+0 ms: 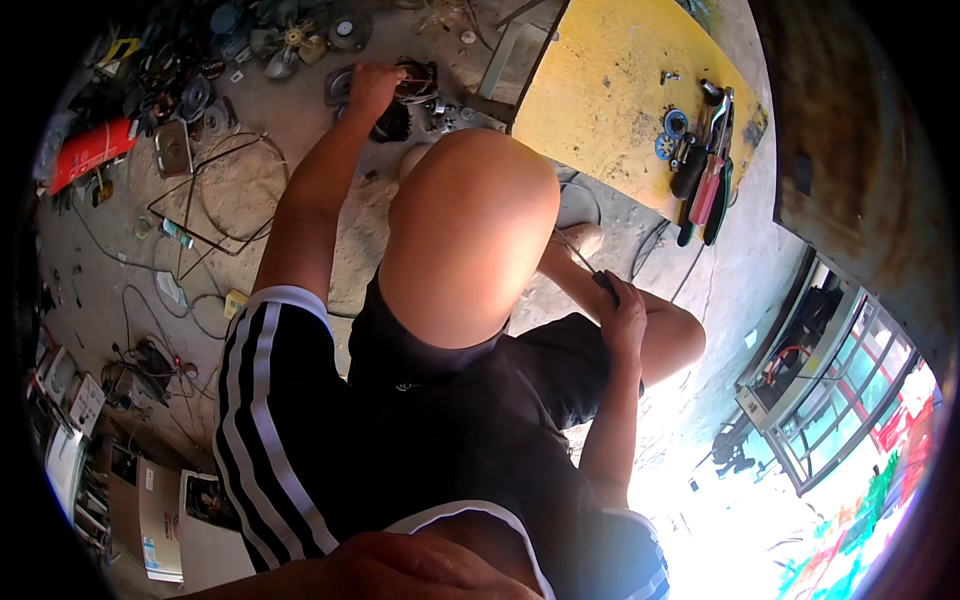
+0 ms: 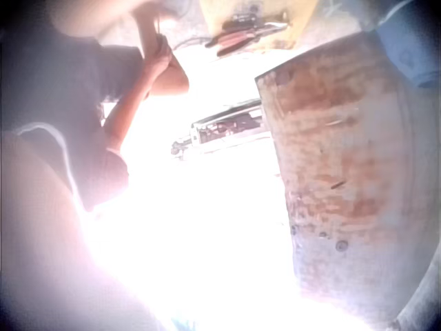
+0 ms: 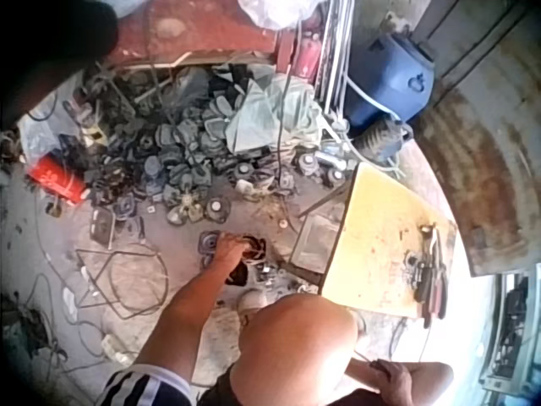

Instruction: The person disassembles a mechanical motor component by removing its housing and internal parts using a screwdriver and pliers on a small yellow table.

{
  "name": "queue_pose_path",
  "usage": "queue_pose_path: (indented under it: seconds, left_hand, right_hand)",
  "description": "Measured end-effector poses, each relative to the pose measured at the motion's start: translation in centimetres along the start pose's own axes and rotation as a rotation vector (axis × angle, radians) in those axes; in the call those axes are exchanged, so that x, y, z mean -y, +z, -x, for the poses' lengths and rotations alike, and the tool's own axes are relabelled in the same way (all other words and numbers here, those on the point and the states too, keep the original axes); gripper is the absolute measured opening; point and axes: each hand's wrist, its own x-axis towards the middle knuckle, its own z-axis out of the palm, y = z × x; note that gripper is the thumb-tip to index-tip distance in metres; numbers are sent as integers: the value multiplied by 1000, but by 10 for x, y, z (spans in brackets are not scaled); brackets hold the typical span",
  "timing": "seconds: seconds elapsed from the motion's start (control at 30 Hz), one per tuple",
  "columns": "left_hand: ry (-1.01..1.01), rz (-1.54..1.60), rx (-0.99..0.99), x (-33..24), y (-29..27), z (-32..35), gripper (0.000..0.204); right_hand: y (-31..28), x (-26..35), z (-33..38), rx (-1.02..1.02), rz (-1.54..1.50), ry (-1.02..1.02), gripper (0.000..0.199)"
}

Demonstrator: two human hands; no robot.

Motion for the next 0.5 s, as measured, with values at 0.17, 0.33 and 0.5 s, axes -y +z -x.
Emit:
queue_pose_path:
  seconds: [0.17, 0.33, 0.5]
  left_hand:
    - [34, 41, -72, 1, -9, -2, 9]
    - [57, 7, -26, 0, -4, -3, 12]
    - [58, 19, -2, 3, 11, -7, 13]
  right_hand:
    - [3, -6, 1, -11, 3, -13, 32]
    - [1, -2, 0, -14, 17, -21, 31]
    - [1, -6, 1, -14, 25, -22, 32]
